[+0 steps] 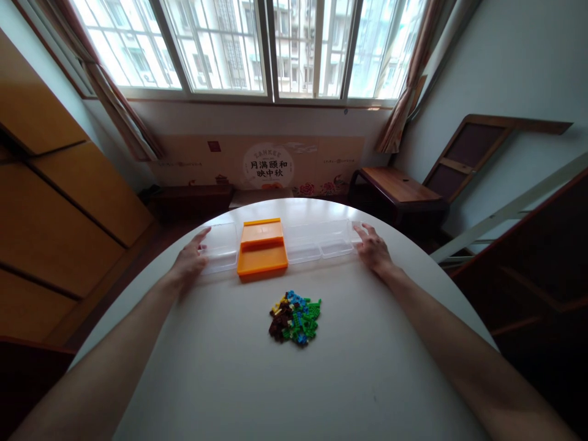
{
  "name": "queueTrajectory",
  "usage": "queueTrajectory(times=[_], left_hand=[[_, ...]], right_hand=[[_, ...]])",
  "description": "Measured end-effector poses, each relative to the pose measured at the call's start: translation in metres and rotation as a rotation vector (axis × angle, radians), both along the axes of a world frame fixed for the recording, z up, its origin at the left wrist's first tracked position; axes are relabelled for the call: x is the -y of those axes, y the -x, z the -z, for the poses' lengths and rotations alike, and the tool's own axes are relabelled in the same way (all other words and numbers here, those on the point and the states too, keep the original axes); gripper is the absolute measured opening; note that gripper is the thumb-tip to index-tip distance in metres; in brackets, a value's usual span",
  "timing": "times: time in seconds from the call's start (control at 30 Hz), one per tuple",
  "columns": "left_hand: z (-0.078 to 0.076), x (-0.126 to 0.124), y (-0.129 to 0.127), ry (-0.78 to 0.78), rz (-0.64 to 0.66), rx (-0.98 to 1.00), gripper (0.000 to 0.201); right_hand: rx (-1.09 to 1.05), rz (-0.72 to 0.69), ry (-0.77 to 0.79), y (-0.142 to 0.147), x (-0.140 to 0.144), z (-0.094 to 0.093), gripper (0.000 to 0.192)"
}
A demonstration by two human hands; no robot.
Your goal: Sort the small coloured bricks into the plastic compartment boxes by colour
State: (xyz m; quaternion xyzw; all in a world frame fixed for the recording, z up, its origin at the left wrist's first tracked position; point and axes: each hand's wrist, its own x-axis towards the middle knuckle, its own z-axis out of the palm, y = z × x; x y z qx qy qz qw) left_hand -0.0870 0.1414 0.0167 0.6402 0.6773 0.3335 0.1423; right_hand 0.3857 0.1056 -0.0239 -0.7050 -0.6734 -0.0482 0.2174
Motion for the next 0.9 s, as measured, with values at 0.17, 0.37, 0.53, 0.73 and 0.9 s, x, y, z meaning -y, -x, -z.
queueTrajectory(times=[0.17, 0.37, 0.53, 0.73, 0.9], left_hand=[[0.000, 0.008, -0.003, 0.073, 0.029, 0.007, 0.077], [-0.003, 0.028, -0.010, -0.096, -0.099, -0.022, 0.056], [-0.012, 0.082, -0.049, -0.436, -0.060, -0.054, 0.034], [-0.018, 0.157, -0.111, -0.338, 0.216, -0.072, 0.028], [-0.005, 0.185, -0.126, -0.190, 0.269, -0.201, 0.033]], right_hand=[[-0.013, 0.005, -0.093, 0.005, 0.001, 0.006, 0.046], [-0.147, -0.087, -0.419, 0.003, 0.012, 0.007, 0.031], [-0.242, -0.242, -0.544, 0.031, 0.043, -0.010, 0.024], [-0.245, -0.577, -0.259, 0.115, 0.111, -0.032, 0.024], [-0.205, -0.652, -0.030, 0.152, 0.150, -0.028, 0.030]])
